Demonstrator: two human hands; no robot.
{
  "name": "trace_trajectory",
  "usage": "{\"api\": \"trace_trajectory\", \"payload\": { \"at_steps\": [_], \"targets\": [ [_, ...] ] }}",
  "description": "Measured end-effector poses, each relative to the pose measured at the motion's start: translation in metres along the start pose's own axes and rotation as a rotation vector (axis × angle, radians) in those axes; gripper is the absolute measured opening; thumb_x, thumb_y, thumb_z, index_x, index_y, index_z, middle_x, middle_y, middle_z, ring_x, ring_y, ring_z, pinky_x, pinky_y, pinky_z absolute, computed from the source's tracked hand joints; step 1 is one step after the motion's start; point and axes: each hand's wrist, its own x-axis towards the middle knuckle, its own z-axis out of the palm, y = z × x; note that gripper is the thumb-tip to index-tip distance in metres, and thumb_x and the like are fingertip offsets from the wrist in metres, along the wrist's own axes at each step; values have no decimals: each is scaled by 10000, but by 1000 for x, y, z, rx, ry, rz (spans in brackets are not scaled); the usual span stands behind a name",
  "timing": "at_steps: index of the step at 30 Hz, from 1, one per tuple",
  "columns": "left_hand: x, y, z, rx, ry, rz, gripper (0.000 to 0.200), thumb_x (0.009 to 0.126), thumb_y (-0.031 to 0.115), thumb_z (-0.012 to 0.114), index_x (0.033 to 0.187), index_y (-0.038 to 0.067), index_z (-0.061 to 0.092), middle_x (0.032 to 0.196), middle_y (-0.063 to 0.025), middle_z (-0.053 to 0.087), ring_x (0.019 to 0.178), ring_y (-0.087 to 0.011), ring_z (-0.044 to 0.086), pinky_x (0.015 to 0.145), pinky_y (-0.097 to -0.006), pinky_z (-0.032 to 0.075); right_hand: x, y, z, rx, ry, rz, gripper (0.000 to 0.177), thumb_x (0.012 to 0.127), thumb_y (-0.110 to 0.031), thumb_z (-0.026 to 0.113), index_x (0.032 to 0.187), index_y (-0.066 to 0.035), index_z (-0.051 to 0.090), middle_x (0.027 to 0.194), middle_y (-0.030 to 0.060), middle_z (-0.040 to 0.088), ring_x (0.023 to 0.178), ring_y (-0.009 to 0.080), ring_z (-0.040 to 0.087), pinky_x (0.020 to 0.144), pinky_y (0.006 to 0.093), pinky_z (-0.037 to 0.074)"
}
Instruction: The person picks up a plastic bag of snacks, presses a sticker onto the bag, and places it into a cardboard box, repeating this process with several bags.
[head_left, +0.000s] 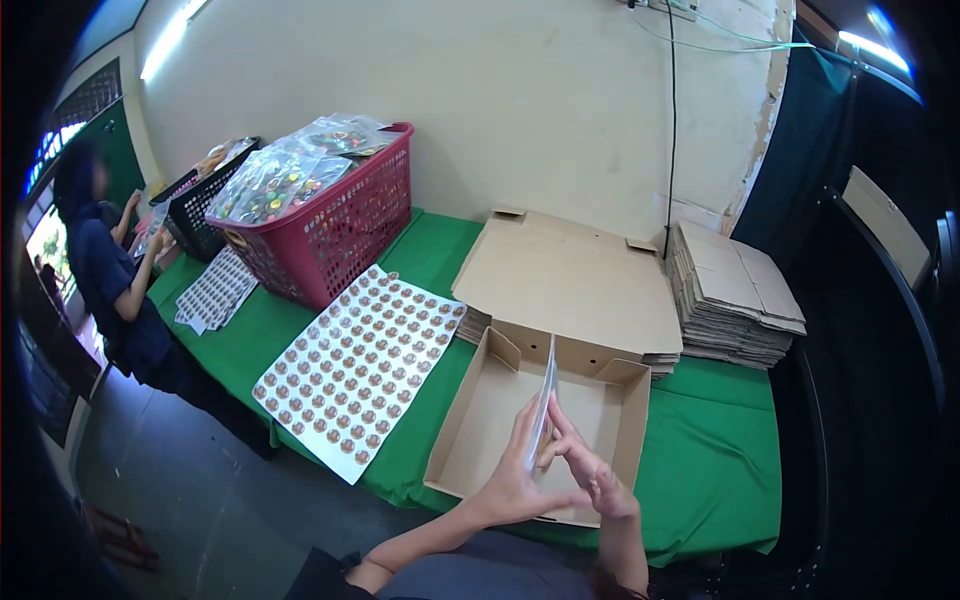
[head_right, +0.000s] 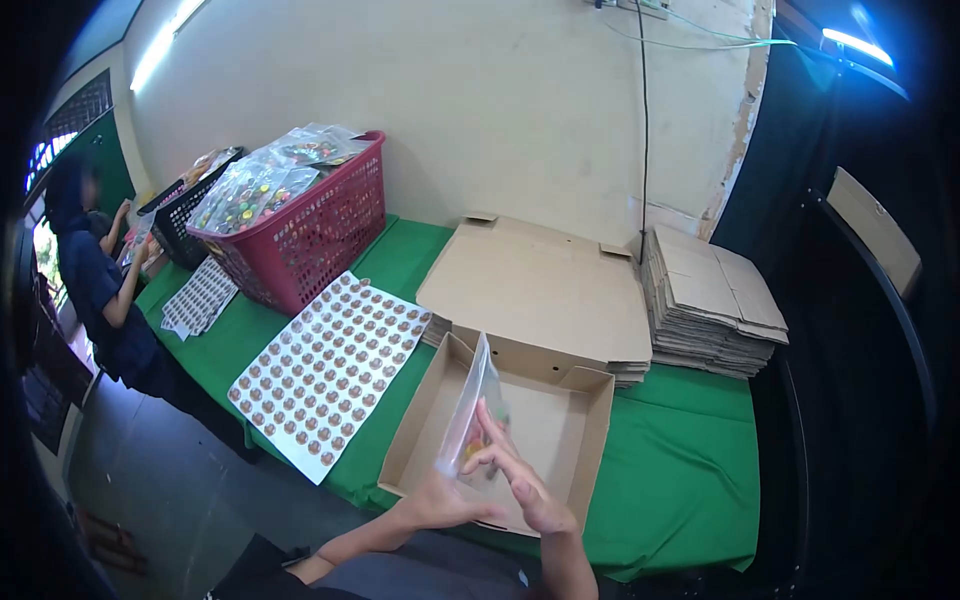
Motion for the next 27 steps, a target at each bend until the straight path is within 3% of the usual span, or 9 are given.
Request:
{"api": "trace_trajectory", "payload": {
  "at_steps": [2,6,7,8,10,12,14,17,27],
  "targets": [
    [-3,-10,-7,-251,61,-10,536,808,277,520,1217,-12,331,1214,-185,343,1131,-248,349,891,-309,337,-2,-3,-2,-162,-71,-74,498,780,-510,411,910,-40,514,1287,195,278,1249,307,126,987,446,83],
    [-13,-4,-33,-252,1,-71,263,844,155,444,990,-38,545,982,-154,547,943,-234,517,823,-293,387,8,-33,6,-460,436,-225,501,618,-331,698,963,-21,507,1153,159,397,1125,250,320,925,364,239],
    [-5,20,-33,-303,30,-93,166,792,96,529,860,-39,596,832,-134,598,818,-229,569,790,-320,422,9,-33,5,-319,371,-190,564,528,-248,771,973,-19,511,975,121,482,994,217,421,872,315,288],
    [-6,21,-36,-299,30,-95,166,792,96,529,860,-39,596,832,-134,598,818,-229,569,790,-320,422,10,-34,-2,-315,371,-190,564,528,-248,771,973,-19,511,975,121,482,994,217,421,872,315,288],
    [-9,20,-41,-363,-145,13,122,697,55,635,770,-40,611,760,-123,607,751,-217,587,755,-349,447,9,-35,-19,-372,-105,12,627,528,-264,768,1028,-11,488,956,98,501,914,186,466,852,305,302],
    [-8,23,-41,-398,-101,-31,125,621,34,691,702,-27,617,688,-103,606,686,-202,593,722,-346,462,11,-33,-20,-271,-81,8,538,548,-231,756,987,-9,539,875,60,555,770,142,472,769,270,321],
    [-9,18,-45,-339,-107,93,102,621,22,687,689,-10,617,694,-95,601,688,-189,589,702,-326,467,16,-35,-27,-263,-365,-91,306,588,-182,726,831,-30,618,732,20,588,660,122,418,677,249,306],
    [-7,12,-45,-261,-36,193,105,600,-4,695,663,6,613,668,-82,585,663,-184,580,677,-316,469,15,-41,-26,-417,-359,-175,117,614,-147,698,673,-63,642,607,-6,573,580,127,364,613,250,276],
    [38,-9,-56,-158,258,301,243,517,1,757,535,40,518,579,-37,531,559,-128,512,553,-264,418,15,-52,-13,-1068,121,-259,236,639,-141,682,498,-66,508,459,34,428,429,173,377,437,275,278]
  ]
}}
